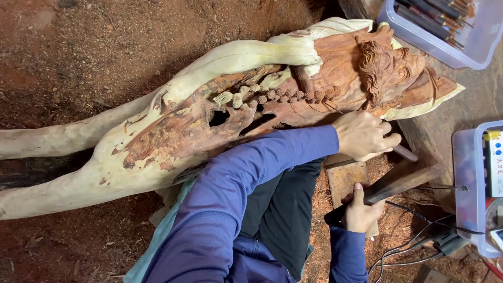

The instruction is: Carving intricate details into a large wooden sculpture using a chisel and a wooden mallet.

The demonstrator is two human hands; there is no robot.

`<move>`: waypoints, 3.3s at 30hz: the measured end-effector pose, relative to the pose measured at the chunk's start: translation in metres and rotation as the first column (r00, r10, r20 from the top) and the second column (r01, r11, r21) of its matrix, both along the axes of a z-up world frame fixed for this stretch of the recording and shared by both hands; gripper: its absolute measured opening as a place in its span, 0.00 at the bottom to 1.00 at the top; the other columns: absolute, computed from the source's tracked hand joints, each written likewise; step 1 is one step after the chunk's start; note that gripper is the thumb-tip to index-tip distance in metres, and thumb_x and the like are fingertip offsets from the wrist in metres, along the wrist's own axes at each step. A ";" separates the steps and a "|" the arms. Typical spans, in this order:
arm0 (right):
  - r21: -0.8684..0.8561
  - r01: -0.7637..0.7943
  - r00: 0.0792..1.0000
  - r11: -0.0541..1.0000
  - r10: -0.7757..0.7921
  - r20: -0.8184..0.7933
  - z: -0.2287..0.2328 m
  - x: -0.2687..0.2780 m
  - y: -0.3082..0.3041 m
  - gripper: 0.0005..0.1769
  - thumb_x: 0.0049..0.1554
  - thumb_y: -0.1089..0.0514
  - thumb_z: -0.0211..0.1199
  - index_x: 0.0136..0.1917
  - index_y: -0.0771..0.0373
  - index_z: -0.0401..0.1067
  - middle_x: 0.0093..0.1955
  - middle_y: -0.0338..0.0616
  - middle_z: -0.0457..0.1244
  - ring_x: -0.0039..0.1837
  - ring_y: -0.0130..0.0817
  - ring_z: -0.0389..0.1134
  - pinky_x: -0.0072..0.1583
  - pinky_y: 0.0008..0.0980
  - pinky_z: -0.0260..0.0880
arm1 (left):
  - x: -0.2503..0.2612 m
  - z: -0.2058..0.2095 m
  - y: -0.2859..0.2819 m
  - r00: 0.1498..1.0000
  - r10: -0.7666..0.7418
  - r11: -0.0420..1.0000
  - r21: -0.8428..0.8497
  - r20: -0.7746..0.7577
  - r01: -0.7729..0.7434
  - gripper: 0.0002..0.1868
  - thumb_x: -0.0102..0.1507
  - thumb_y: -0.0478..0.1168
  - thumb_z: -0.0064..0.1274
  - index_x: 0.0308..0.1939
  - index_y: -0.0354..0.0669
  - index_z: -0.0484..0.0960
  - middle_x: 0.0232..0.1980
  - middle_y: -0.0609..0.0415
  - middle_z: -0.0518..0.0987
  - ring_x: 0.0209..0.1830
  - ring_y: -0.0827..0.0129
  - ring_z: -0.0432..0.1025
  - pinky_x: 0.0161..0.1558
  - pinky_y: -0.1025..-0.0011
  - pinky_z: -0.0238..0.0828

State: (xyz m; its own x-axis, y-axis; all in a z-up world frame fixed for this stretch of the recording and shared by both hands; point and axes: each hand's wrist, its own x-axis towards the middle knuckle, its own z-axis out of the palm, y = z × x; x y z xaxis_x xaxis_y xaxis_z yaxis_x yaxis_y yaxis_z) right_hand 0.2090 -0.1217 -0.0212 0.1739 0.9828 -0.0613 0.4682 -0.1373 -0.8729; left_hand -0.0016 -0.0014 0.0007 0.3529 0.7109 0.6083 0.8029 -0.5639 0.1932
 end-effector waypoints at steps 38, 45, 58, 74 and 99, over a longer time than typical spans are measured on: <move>0.076 0.095 0.980 0.993 -0.080 -0.182 0.018 -0.025 -0.030 0.18 0.66 0.60 0.61 0.63 0.65 0.58 0.49 0.55 0.66 0.33 0.31 0.66 0.37 0.32 0.77 | -0.022 0.012 -0.018 0.993 -0.112 0.953 0.287 0.030 0.099 0.16 0.71 0.56 0.38 0.52 0.53 0.72 0.27 0.62 0.68 0.17 0.75 0.60 0.14 0.72 0.57; 0.198 0.005 0.978 0.980 0.036 -0.204 -0.013 -0.017 -0.040 0.11 0.67 0.68 0.67 0.60 0.69 0.68 0.28 0.52 0.61 0.29 0.38 0.67 0.32 0.29 0.65 | -0.028 0.009 -0.025 0.994 -0.106 0.978 0.185 0.019 0.100 0.21 0.70 0.57 0.31 0.57 0.58 0.75 0.27 0.66 0.69 0.22 0.76 0.71 0.30 0.74 0.76; -0.485 -0.574 0.631 0.660 -0.020 -0.775 -0.049 0.065 -0.124 0.16 0.59 0.62 0.59 0.56 0.76 0.66 0.44 0.66 0.67 0.22 0.31 0.55 0.23 0.33 0.61 | -0.017 -0.006 -0.288 0.876 0.475 0.737 -0.581 0.080 -0.346 0.13 0.66 0.54 0.48 0.39 0.54 0.82 0.31 0.56 0.82 0.27 0.53 0.79 0.20 0.53 0.68; -0.647 -0.677 0.715 0.351 0.519 -0.468 -0.007 -0.011 -0.105 0.05 0.56 0.62 0.63 0.44 0.64 0.68 0.16 0.55 0.63 0.19 0.40 0.64 0.38 0.32 0.68 | -0.040 0.048 -0.330 0.908 0.206 0.878 -0.478 0.366 -0.007 0.14 0.61 0.27 0.51 0.51 0.34 0.75 0.45 0.43 0.80 0.39 0.51 0.77 0.41 0.58 0.74; -0.588 -0.633 0.753 0.504 0.225 -0.618 -0.028 -0.019 -0.112 0.07 0.54 0.66 0.64 0.41 0.76 0.71 0.15 0.73 0.61 0.16 0.61 0.67 0.20 0.47 0.68 | -0.191 0.073 -0.170 0.970 -0.217 0.930 0.279 -0.108 0.239 0.08 0.69 0.38 0.53 0.40 0.37 0.85 0.53 0.41 0.81 0.56 0.51 0.78 0.62 0.51 0.72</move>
State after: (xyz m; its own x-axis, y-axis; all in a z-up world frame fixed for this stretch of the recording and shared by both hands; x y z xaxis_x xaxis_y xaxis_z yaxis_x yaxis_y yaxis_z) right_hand 0.1896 -0.2337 -0.0494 -0.5018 0.4833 -0.7173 0.2836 -0.6916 -0.6643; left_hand -0.1921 -0.1718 0.0738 0.5363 0.4041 0.7410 0.6518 -0.7560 -0.0595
